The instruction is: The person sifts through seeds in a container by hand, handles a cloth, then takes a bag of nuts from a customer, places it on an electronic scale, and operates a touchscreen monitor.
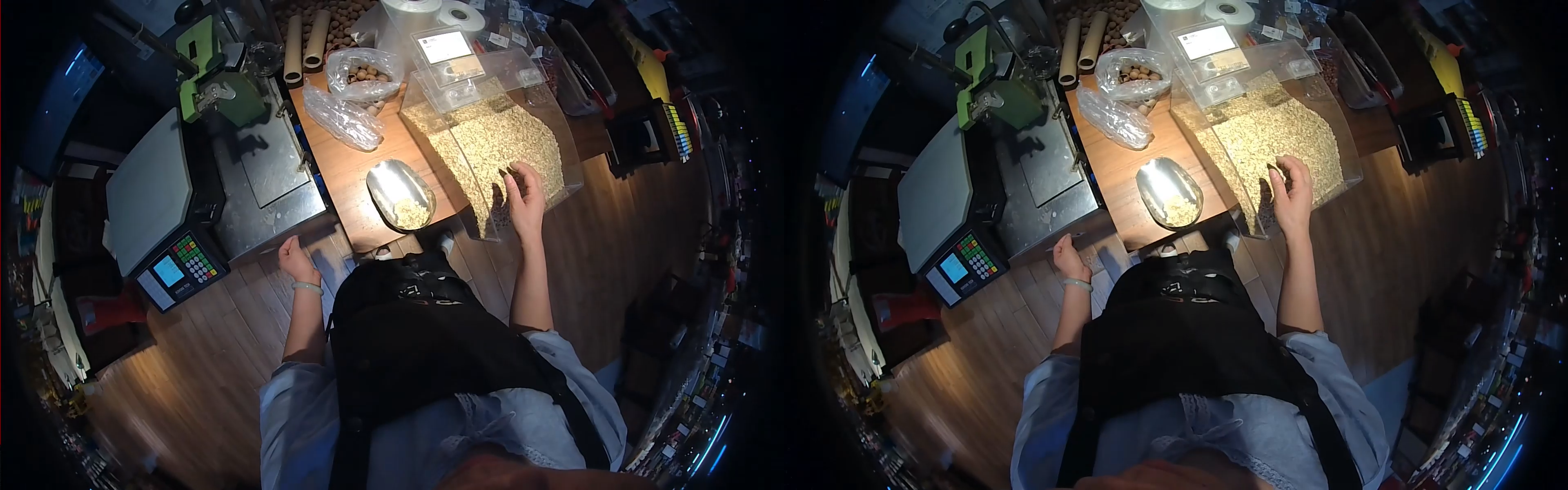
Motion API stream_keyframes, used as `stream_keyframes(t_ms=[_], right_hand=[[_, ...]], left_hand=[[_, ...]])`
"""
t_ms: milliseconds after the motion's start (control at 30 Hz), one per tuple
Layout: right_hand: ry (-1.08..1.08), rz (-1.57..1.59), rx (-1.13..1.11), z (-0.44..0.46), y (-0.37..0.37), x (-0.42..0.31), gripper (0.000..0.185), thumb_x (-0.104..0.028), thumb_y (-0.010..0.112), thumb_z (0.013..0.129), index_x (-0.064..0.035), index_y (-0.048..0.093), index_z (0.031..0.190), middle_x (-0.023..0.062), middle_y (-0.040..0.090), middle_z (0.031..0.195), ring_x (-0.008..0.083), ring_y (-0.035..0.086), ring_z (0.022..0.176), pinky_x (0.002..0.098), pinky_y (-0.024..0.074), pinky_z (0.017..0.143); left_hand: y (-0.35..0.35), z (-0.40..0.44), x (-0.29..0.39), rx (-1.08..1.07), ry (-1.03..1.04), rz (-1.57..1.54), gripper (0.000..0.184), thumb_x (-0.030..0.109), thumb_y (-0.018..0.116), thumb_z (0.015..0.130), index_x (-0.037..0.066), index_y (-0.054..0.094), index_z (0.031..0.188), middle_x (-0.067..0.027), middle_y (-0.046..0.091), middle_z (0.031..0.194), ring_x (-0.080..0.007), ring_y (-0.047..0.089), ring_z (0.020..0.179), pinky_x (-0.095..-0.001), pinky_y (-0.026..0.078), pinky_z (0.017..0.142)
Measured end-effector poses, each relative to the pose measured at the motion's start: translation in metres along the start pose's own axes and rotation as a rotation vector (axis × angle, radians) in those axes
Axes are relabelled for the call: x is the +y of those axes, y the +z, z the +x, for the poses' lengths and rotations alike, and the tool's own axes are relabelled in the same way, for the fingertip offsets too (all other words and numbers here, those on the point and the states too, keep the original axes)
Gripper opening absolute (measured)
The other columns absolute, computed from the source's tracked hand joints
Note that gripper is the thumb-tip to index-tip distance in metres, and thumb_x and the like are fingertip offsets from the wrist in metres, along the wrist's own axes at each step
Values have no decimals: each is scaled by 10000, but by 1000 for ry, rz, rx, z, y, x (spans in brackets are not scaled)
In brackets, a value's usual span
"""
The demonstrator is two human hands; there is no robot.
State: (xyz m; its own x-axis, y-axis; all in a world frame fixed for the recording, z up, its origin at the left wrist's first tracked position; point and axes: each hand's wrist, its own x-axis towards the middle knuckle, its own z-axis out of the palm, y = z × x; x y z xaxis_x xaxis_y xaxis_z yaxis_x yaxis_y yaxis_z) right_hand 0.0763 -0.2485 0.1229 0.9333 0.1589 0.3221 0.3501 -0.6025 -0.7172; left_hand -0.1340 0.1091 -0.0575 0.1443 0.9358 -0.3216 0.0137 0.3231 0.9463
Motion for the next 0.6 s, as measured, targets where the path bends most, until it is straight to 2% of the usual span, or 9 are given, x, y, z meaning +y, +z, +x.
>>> stream_keyframes(t_ms=[100, 133, 200, 267, 333, 400, 500, 567, 600], right_hand=[[-59, -130, 30, -13, 2, 6, 271, -143, 616, 875, -25, 595, 1118, 165, 557, 1175, 319, 510, 1118, 389, 388, 970], [-58, -120, 21, -17, 1, 7, 271, -143, 616, 875, -25, 595, 1118, 165, 557, 1175, 319, 510, 1118, 389, 388, 970], [-97, -156, 25, -24, 3, 8, 285, -140, 602, 883, -19, 576, 1140, 171, 549, 1183, 326, 500, 1129, 398, 371, 982], [-115, -141, 12, -26, 4, 7, 299, -135, 578, 897, -13, 553, 1169, 177, 539, 1189, 331, 491, 1133, 407, 367, 984], [-127, -166, 18, -26, 4, 5, 307, -147, 567, 909, -3, 542, 1179, 176, 533, 1197, 329, 488, 1136, 407, 368, 983], [-63, -162, 39, -27, 8, 10, 312, -171, 551, 923, 6, 537, 1179, 176, 533, 1200, 327, 489, 1131, 407, 373, 978], [-69, -191, 53, -26, 13, 7, 320, -199, 532, 939, 9, 532, 1183, 171, 537, 1198, 325, 496, 1113, 409, 380, 963], [-78, -236, 54, -27, 12, 4, 313, -203, 526, 945, 4, 534, 1180, 163, 543, 1178, 316, 501, 1097, 401, 386, 951], [-71, -247, 53, -28, 13, 3, 313, -203, 526, 945, 4, 534, 1180, 163, 543, 1178, 316, 501, 1097, 401, 386, 951]], left_hand=[[18, -2, 21, -193, 147, 96, 113, 124, 654, 831, 23, 627, 872, -25, 588, 753, -126, 536, 692, -275, 441, 634], [22, 6, 22, -182, 152, 103, 113, 124, 654, 831, 23, 627, 872, -25, 588, 753, -126, 536, 692, -275, 441, 634], [28, 28, 26, -249, 455, 545, 100, 121, 658, 822, 36, 643, 873, -34, 585, 752, -107, 536, 688, -251, 448, 632], [33, 28, 40, -271, 604, 544, 95, 121, 668, 798, 44, 648, 850, -43, 578, 750, -109, 526, 636, -250, 440, 589], [31, 13, 51, -349, 448, 512, 105, 119, 678, 779, 43, 647, 844, -44, 582, 734, -130, 529, 605, -270, 442, 569], [18, 4, 35, -481, 435, 557, 86, 104, 616, 847, 32, 638, 887, 31, 539, 698, -27, 433, 619, -184, 371, 561], [3, 12, -25, -560, 332, 585, 132, 153, 597, 869, 29, 638, 889, 13, 559, 690, -63, 484, 625, -209, 409, 585], [4, 20, -57, -688, 546, 631, 193, 166, 541, 898, 26, 624, 1001, -60, 622, 792, -149, 570, 701, -266, 459, 649], [8, 23, -72, -699, 537, 630, 193, 166, 541, 898, 26, 624, 1001, -60, 622, 792, -149, 570, 701, -266, 459, 649]])
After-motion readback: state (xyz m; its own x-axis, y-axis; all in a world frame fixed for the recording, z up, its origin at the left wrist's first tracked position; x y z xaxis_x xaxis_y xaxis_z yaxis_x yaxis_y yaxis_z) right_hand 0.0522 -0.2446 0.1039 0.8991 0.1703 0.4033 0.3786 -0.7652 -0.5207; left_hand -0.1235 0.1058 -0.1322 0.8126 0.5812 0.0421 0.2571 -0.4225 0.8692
